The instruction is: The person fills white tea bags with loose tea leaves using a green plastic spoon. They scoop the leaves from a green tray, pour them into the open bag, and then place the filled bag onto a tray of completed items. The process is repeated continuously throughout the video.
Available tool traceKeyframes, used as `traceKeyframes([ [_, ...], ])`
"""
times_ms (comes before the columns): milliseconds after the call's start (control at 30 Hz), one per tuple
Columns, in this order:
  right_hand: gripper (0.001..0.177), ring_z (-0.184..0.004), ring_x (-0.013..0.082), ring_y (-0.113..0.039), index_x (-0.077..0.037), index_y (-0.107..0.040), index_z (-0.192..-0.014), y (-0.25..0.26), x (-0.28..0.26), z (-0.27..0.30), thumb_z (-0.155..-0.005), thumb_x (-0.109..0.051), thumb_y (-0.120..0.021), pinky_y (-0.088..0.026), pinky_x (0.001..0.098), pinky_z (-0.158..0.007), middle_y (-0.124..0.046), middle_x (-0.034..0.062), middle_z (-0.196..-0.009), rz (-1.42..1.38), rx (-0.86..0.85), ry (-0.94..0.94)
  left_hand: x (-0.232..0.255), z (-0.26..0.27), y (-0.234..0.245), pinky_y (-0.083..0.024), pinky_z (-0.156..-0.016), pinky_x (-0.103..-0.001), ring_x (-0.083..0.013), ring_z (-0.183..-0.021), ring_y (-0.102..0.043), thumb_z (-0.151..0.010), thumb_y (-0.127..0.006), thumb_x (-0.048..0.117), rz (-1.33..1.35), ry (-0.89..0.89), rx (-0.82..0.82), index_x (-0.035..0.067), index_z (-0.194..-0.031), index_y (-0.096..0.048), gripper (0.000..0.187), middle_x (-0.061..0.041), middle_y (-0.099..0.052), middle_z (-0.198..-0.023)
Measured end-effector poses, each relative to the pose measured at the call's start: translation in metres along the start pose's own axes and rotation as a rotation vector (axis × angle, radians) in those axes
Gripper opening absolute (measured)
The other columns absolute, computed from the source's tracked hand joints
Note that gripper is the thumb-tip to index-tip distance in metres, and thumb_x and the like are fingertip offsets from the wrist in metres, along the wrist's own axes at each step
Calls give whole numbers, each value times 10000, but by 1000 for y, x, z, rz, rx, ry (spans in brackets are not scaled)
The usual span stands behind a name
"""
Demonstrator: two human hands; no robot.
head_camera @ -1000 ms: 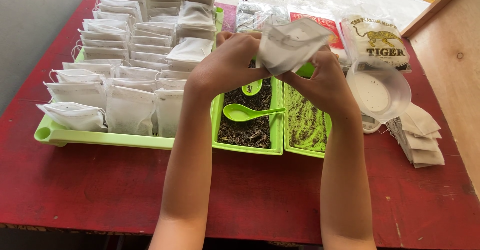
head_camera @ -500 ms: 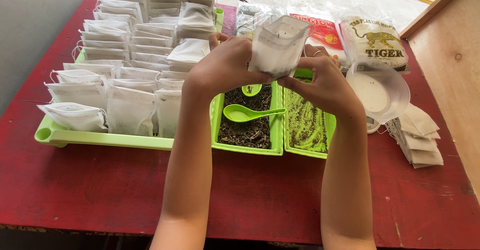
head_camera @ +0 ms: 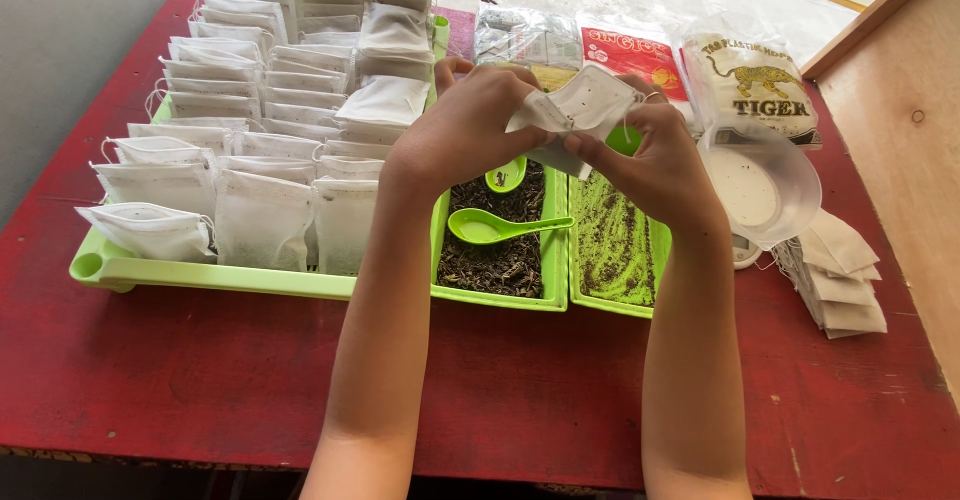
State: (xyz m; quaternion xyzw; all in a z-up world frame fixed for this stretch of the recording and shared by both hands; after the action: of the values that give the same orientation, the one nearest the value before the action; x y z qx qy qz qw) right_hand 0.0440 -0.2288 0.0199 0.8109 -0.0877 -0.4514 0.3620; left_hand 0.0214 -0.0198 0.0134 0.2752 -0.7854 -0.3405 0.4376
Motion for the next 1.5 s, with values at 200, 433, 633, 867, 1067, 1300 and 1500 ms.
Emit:
traceKeyframes([
  [200, 251, -1398, 258, -479, -93, -756, -1104, 0, 11, -2, -936, -279, -756, -434, 370, -1062, -607, 170, -1367, -45, 51, 93, 2, -1, 3, -167, -897, -478, -164, -956, -626, -872, -722, 357, -57, -39, 35, 224, -732, -742, 195, 80, -685, -976],
  [433, 322, -1247, 240, -551, -28, -747, -1094, 0, 9, -3, -954, -313, -693, -469, 342, -987, -572, 107, -1415, -49, -23, -3, 1, 5, 13, -140, -946, -478, -133, -994, -632, -927, -744, 289, 24, -23, 152, 245, -918, -814, 84, 104, -716, -1021],
  [633, 185, -1161, 191, -580, -68, -765, -1063, -3, 6, -5, -965, -223, -742, -459, 335, -975, -615, 45, -1200, -37, 143, 84, -9, 7, 13, -143, -1008, -539, -172, -1029, -650, -811, -860, 321, 4, 92, 223, 175, -818, -777, 168, 59, -735, -1026],
  [867, 200, -1182, 186, -546, -183, -809, -984, -14, 10, -10, -913, -369, -787, -220, 471, -908, -665, -76, -1206, 194, 192, -38, -19, 7, 10, -144, -997, -576, -187, -1096, -627, -880, -755, 279, -105, 224, 190, 242, -858, -804, 66, 83, -729, -1055],
  [1067, 282, -1142, 187, -561, -139, -791, -1008, -19, 26, -16, -864, -377, -834, -230, 440, -867, -682, -47, -1159, 209, 270, -59, -18, -1, -1, -154, -1023, -620, -227, -1109, -630, -869, -733, 226, -190, 301, 234, 237, -880, -813, 82, 60, -751, -1024],
  [1300, 300, -1133, 223, -556, -124, -785, -1033, 10, 47, -10, -935, -407, -791, -225, 453, -841, -652, -28, -1160, 255, 358, -19, 8, -29, -9, -163, -1054, -618, -275, -1111, -633, -829, -790, 237, -200, 248, 286, 213, -860, -797, 39, 32, -750, -1013],
  [1500, 255, -1080, 255, -574, -84, -794, -1086, 56, 77, 13, -986, -317, -778, -292, 444, -847, -642, 14, -1138, 337, 445, -43, 37, -78, -47, -199, -1010, -587, -266, -943, -656, -883, -687, 115, -283, 64, 208, 177, -615, -591, 291, 25, -643, -802],
])
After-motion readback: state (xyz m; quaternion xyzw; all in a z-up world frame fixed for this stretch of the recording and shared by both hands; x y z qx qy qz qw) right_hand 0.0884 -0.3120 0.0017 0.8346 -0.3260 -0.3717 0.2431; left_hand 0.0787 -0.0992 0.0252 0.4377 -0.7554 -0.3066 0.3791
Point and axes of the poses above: each hand's wrist, its own z-axis away from the middle knuckle, its own y-axis out of the back of the hand, x = y × z, the point moved 2 cm from there along -z, towards the middle knuckle
